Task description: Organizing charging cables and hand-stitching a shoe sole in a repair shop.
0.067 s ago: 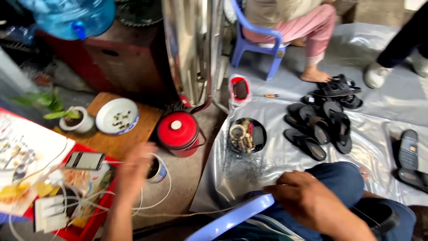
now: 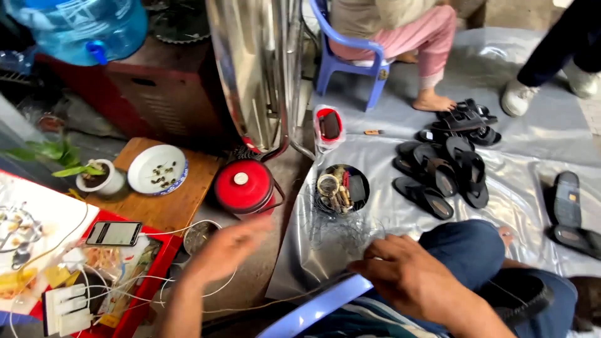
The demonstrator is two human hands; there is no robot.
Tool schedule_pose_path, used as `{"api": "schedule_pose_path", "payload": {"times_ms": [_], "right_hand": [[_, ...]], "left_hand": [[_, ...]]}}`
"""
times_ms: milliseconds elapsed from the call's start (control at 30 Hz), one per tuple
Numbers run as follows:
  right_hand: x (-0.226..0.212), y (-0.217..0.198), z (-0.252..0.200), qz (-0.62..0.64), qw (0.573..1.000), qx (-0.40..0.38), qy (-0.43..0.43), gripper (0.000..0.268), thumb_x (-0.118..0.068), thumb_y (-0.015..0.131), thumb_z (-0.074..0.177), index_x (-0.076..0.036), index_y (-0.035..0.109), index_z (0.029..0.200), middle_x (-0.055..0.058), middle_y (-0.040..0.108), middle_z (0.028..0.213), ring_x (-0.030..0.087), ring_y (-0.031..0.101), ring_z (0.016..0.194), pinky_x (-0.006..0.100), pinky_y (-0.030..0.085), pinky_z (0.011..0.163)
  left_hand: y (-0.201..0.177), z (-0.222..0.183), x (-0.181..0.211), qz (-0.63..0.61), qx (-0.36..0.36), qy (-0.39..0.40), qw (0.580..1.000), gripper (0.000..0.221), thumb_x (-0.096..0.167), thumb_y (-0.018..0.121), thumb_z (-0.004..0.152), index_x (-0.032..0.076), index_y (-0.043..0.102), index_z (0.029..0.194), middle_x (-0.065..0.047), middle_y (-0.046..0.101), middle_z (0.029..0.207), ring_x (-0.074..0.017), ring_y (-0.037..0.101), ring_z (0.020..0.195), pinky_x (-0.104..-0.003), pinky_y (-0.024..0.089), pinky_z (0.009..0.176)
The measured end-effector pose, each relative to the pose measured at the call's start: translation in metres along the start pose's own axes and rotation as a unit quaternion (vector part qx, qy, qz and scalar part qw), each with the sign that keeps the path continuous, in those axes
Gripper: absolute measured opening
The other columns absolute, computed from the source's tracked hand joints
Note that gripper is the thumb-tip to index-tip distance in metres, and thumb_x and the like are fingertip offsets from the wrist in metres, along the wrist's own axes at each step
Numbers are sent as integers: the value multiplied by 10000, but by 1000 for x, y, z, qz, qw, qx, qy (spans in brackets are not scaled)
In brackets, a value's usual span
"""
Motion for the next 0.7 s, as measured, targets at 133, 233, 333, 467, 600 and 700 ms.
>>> {"api": "schedule_pose_path", "payload": {"times_ms": [133, 233, 333, 467, 600, 700], "right_hand": [[-26, 7, 8, 12, 996, 29, -86, 235, -167, 453, 889, -87, 638, 1009, 55, 533, 852, 239, 488, 694, 372, 350, 578], [-23, 32, 0, 24, 995, -20, -97, 252, -152, 543, 828, -113, 645, 1055, 84, 558, 1018, 325, 516, 970, 417, 367, 572], [-23, 47, -3, 54, 992, -55, -100, 256, -145, 594, 783, -107, 680, 1021, 54, 560, 869, 280, 481, 771, 471, 361, 767], [-12, 69, -10, 42, 992, -89, -84, 276, -146, 595, 779, -129, 676, 1043, 26, 529, 825, 253, 444, 784, 433, 345, 672], [-14, 47, -1, 79, 993, -52, -74, 261, -205, 618, 796, -96, 652, 1031, 59, 592, 928, 269, 539, 906, 435, 392, 838], [-13, 31, -34, 147, 986, -35, -72, 309, -259, 672, 779, -100, 646, 1043, 74, 633, 1010, 254, 601, 952, 390, 449, 848]], "left_hand": [[127, -12, 13, -170, -337, -183, 908, 649, 506, 359, 808, 54, 531, 1241, -106, 645, 1103, -153, 616, 949, -251, 505, 717], [179, -16, 2, -325, -376, -233, 836, 573, 542, 422, 863, 103, 591, 1190, 43, 650, 767, -28, 548, 596, -142, 379, 450], [194, -8, -3, -405, -261, -304, 822, 366, 222, 558, 839, 23, 578, 1146, -109, 607, 1162, -163, 589, 1016, -238, 480, 853], [196, -2, -2, -438, -255, -262, 821, 261, 127, 565, 861, 25, 603, 1098, -135, 652, 1009, -185, 625, 905, -248, 504, 785], [204, 8, -21, -376, -255, -135, 881, 251, 186, 548, 892, 52, 616, 1092, -52, 643, 943, -100, 574, 824, -208, 456, 742], [223, -1, -42, -381, -251, -112, 883, 319, 214, 576, 893, 4, 566, 1133, -94, 619, 921, -136, 578, 758, -241, 483, 632]]}}
Point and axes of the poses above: each hand's wrist, its own z-axis towards the middle knuckle, its own y-axis out of the palm, x = y × z, the point moved 7 cm from there along z, towards the middle knuckle
